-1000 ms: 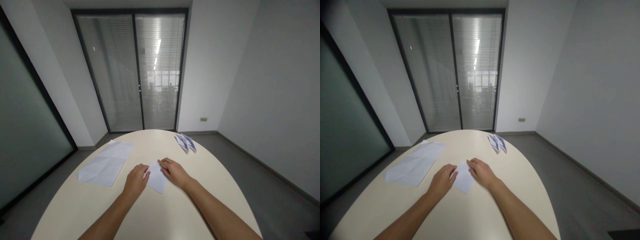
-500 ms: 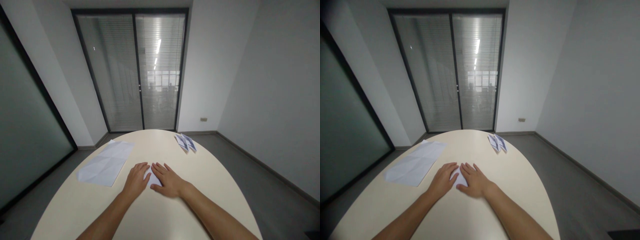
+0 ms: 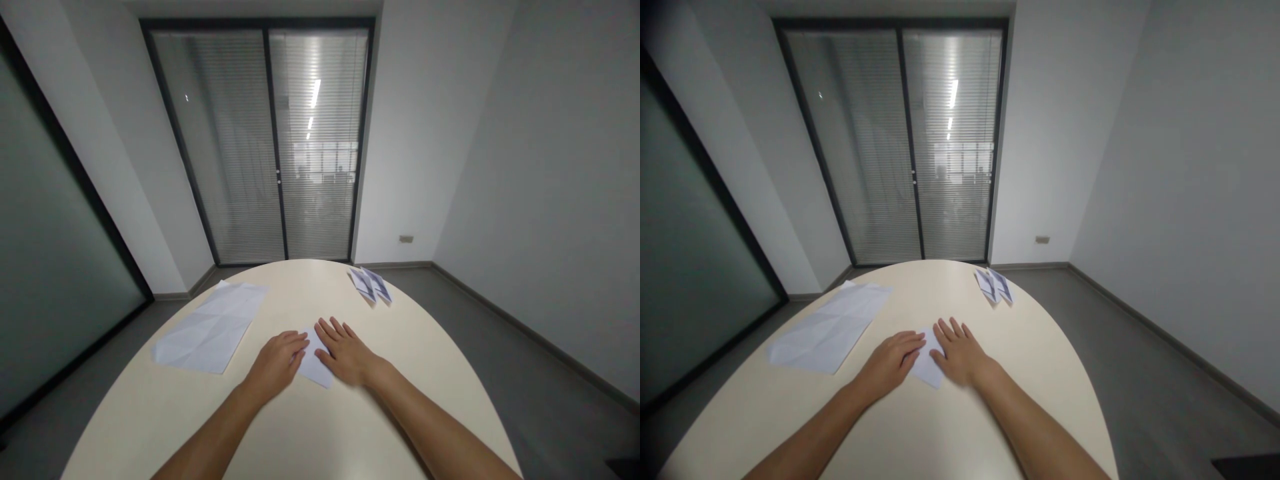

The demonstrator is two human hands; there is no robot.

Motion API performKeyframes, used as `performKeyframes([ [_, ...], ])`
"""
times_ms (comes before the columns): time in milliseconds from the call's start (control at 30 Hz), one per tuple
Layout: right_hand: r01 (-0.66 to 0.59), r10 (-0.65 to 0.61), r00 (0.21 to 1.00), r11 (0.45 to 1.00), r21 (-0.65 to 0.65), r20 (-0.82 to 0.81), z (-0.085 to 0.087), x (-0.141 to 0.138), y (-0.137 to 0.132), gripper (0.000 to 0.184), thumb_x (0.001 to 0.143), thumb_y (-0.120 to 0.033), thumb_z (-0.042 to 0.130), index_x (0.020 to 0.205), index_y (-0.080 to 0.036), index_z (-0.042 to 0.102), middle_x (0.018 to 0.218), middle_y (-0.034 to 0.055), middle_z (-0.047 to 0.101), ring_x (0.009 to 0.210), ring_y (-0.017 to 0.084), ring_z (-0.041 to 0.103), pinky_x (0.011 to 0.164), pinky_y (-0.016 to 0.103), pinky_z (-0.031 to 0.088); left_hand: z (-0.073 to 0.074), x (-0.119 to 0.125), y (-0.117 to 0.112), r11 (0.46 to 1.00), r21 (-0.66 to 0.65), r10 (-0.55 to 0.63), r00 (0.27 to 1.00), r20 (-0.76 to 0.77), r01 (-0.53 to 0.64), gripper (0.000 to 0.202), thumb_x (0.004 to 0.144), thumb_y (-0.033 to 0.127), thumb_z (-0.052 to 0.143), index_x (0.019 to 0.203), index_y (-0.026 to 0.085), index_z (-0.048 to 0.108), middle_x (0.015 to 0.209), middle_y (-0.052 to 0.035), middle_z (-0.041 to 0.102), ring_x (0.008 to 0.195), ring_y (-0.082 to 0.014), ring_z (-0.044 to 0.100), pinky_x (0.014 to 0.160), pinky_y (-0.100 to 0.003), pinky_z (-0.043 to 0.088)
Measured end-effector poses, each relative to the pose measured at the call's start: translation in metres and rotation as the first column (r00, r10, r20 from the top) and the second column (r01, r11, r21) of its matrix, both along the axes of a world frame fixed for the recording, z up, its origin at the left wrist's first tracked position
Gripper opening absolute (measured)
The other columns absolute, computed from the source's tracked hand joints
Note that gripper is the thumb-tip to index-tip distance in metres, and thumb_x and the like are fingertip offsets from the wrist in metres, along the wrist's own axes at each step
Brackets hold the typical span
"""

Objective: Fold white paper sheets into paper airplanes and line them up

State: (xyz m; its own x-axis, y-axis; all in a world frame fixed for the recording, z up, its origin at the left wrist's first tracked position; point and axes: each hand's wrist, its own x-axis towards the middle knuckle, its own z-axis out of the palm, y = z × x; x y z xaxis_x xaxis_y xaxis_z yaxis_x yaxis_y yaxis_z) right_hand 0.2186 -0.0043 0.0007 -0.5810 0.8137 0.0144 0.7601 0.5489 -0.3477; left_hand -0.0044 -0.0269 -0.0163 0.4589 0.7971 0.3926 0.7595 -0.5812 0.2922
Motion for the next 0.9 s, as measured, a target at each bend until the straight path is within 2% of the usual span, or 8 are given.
performKeyframes([
  [100,-0.01,0.017,0.998,0.994,0.112,-0.068,0.001,0.006,0.005,0.057,0.099,-0.046,0.043,0.148,-0.017,0.046,0.156,0.016,0.038,0.145,0.034,0.032,0.116,0.053,0.027,0.009,0.003,-0.007,0.999,0.03,0.026,0.999,-0.036,-0.025,0.027,0.093,0.027,0.058,0.117,0.024,0.07,0.122,-0.0063,0.07,0.113,-0.0261,0.06,0.1,-0.046,0.048],
  [167,0.012,0.009,0.993,0.984,0.179,-0.116,0.004,0.01,0.008,0.047,0.096,-0.041,0.05,0.136,-0.018,0.059,0.145,0.0164,0.053,0.136,0.032,0.046,0.112,0.048,0.035,0.016,0.005,-0.011,0.998,0.051,0.035,0.998,-0.049,-0.032,0.024,0.093,0.029,0.059,0.113,0.024,0.072,0.113,-0.0074,0.071,0.108,-0.0257,0.06,0.096,-0.044,0.048],
  [233,0.054,-0.021,0.986,0.979,0.196,-0.166,0.007,0.013,0.011,0.035,0.093,-0.035,0.056,0.122,-0.019,0.067,0.132,0.0143,0.063,0.125,0.029,0.054,0.105,0.043,0.041,0.021,0.006,-0.015,0.998,0.052,0.037,0.998,-0.06,-0.034,0.022,0.093,0.031,0.058,0.107,0.023,0.073,0.103,-0.0076,0.07,0.101,-0.0247,0.06,0.092,-0.042,0.049],
  [300,0.079,-0.037,0.975,0.979,0.187,-0.22,0.007,0.014,0.013,0.026,0.09,-0.028,0.059,0.112,-0.019,0.07,0.12,0.0118,0.068,0.116,0.026,0.058,0.099,0.039,0.044,0.024,0.006,-0.017,0.999,0.046,0.031,0.997,-0.072,-0.028,0.02,0.093,0.03,0.059,0.103,0.023,0.074,0.096,-0.0073,0.067,0.097,-0.024,0.059,0.089,-0.041,0.048],
  [467,0.05,0.007,0.949,0.984,0.172,-0.314,0.004,0.014,0.014,0.01,0.085,-0.017,0.06,0.092,-0.018,0.067,0.099,0.0069,0.068,0.098,0.021,0.06,0.088,0.033,0.044,0.024,0.006,-0.018,0.997,0.071,0.012,0.992,-0.124,-0.003,0.015,0.087,0.024,0.063,0.099,0.022,0.071,0.092,-0.0067,0.064,0.095,-0.0245,0.058,0.087,-0.04,0.047],
  [600,0.043,0.015,0.932,0.987,0.153,-0.363,0.005,0.011,0.012,0.011,0.082,-0.011,0.058,0.082,-0.018,0.065,0.089,0.0049,0.067,0.09,0.019,0.058,0.082,0.03,0.043,0.023,0.008,-0.018,0.997,0.074,0.023,0.99,-0.142,-0.013,0.014,0.085,0.024,0.063,0.097,0.023,0.069,0.093,-0.0065,0.064,0.094,-0.0248,0.058,0.086,-0.04,0.048],
  [767,0.08,-0.05,0.893,0.996,0.048,-0.447,0.001,0.007,0.016,0.012,0.082,-0.014,0.057,0.082,-0.018,0.067,0.076,0.0018,0.064,0.075,0.017,0.056,0.069,0.027,0.042,0.017,0.005,-0.016,0.997,0.073,-0.003,0.996,-0.087,0.01,0.039,0.083,0.02,0.062,0.122,0.025,0.063,0.129,-0.0085,0.063,0.118,-0.0271,0.055,0.102,-0.044,0.044],
  [900,0.046,-0.118,0.804,0.99,-0.136,-0.583,-0.008,0.006,0.024,0.009,0.084,-0.022,0.061,0.089,-0.018,0.067,0.076,-0.0002,0.065,0.065,0.013,0.053,0.061,0.025,0.04,0.014,0.003,-0.014,0.997,0.065,-0.028,0.999,-0.04,0.031,0.051,0.082,0.02,0.06,0.132,0.025,0.058,0.134,-0.0075,0.062,0.123,-0.0272,0.055,0.108,-0.046,0.041],
])
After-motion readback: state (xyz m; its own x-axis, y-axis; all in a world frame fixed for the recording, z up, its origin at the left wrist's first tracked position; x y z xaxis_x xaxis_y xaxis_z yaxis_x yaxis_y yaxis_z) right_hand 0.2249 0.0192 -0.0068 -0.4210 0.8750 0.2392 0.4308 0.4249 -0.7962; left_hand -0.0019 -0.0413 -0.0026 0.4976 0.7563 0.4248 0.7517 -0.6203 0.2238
